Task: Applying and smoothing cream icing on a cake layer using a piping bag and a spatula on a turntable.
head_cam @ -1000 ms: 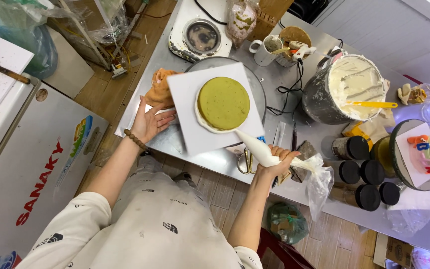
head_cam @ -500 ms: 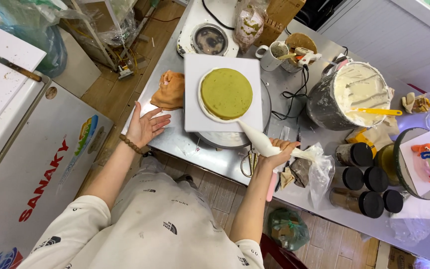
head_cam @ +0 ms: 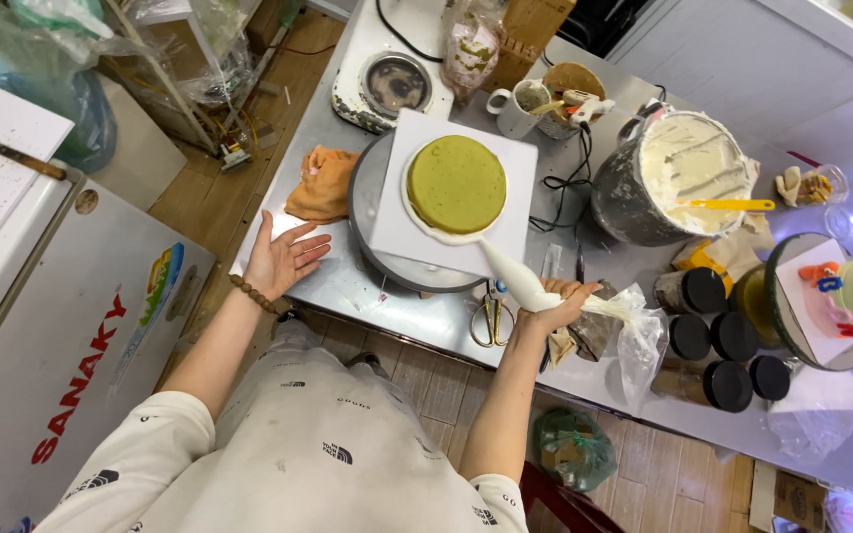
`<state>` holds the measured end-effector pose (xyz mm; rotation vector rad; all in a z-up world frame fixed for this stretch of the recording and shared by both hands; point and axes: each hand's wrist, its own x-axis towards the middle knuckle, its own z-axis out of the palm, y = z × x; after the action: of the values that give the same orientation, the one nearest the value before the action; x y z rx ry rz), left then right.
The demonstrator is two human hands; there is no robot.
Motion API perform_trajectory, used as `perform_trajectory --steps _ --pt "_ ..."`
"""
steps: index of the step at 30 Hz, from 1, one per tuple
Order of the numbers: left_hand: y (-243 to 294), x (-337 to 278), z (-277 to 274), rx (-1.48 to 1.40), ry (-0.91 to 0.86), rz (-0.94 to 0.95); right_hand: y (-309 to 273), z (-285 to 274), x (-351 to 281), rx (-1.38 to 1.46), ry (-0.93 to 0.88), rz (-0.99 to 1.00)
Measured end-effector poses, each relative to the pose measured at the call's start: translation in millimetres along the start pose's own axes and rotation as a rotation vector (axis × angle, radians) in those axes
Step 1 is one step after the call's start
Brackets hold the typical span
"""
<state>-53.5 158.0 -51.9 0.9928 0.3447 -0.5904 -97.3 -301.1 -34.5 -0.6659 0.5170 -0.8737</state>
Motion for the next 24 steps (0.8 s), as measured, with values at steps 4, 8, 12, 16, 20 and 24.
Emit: perform_trajectory --steps 4,8,12,16,20,24 --pt "-7 11 6 -0.005 -0.028 -0.016 -16 -3 -3 -0.001 0.021 0.008" --pt "-8 18 19 -0.021 -0.046 -0.036 -27 -7 -7 0.000 0.020 -0.016" --pt "-19 26 24 -0.020 -0.094 -0.057 -35 -10 -10 0.028 -0.033 0.025" --pt "-24 12 47 0.050 -0.190 -0.138 -28 -17 -3 0.044 -0.089 0.013" --pt "-29 8 57 0.080 -0.280 -0.187 -18 -28 11 0.072 -0.043 -0.005" --pt "-42 20 34 0.103 -0.305 -0.083 -42 -14 -9 0.281 -0.010 0.251"
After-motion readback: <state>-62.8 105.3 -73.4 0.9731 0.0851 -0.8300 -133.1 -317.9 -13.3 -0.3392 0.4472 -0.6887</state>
